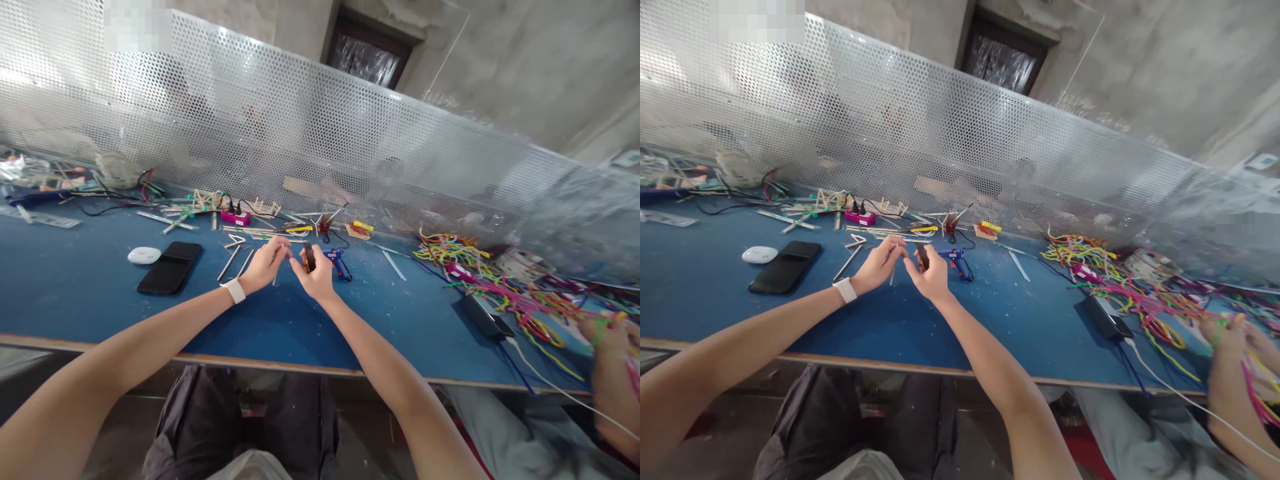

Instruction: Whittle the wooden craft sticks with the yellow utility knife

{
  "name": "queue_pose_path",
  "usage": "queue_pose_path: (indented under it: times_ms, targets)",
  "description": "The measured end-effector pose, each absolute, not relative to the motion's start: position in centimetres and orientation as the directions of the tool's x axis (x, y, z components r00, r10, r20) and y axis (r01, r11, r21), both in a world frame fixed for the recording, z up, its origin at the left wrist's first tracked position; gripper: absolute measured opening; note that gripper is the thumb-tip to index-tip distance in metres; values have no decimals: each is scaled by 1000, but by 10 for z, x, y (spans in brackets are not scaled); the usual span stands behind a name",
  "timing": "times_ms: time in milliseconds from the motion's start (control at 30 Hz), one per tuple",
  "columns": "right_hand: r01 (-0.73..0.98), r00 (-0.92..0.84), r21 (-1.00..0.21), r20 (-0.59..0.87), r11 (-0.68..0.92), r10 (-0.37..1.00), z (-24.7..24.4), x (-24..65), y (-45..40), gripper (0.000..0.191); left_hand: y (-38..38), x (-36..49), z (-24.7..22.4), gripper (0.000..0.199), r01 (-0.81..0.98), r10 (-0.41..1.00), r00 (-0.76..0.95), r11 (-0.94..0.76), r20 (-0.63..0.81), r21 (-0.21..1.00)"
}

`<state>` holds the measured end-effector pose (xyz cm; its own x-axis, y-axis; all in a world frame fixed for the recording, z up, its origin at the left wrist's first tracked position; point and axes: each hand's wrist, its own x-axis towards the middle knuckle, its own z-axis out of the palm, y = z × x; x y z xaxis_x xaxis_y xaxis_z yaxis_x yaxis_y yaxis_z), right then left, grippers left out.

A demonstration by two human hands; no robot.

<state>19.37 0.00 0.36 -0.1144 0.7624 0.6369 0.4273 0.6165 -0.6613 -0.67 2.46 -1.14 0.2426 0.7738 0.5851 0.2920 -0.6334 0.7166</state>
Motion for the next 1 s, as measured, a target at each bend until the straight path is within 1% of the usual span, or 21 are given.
queue_pose_path:
  times_ms: [33,100,200,267,433,600,700,800,900,1000]
  targets:
    - [441,-128,-644,644,625,754,4,193,0,38,26,-5,-12,23,206,779,239,-625,580,753]
    - [467,-127,-613,667,637,734,3,193,0,37,29,-2,-12,30,50,784,241,-598,572,800]
    - [487,-97,-609,675,626,732,3,194,2,41,33,1,-11,41,-114,775,253,-570,578,814]
    - [494,-101,-616,660,614,744,2,194,3,43,34,1,-10,44,-175,774,256,-552,579,815]
    - [473,-183,-606,643,640,744,1,192,3,39,34,2,-12,48,-254,802,204,-511,562,821]
    - [473,-196,-596,646,648,738,-4,191,3,41,38,4,-14,48,-334,798,205,-487,566,807]
    - [475,-205,-591,646,651,736,-6,193,3,41,41,2,-13,44,-295,797,188,-511,574,807]
    - [482,-171,-586,666,651,726,-6,194,5,43,44,-3,-11,36,-146,796,115,-578,594,803]
    - [496,-159,-573,678,652,717,-7,196,7,42,46,-9,-10,27,9,786,98,-614,610,790]
    - [521,-190,-549,672,653,716,-7,198,9,39,48,-11,-11,24,67,794,98,-606,600,792]
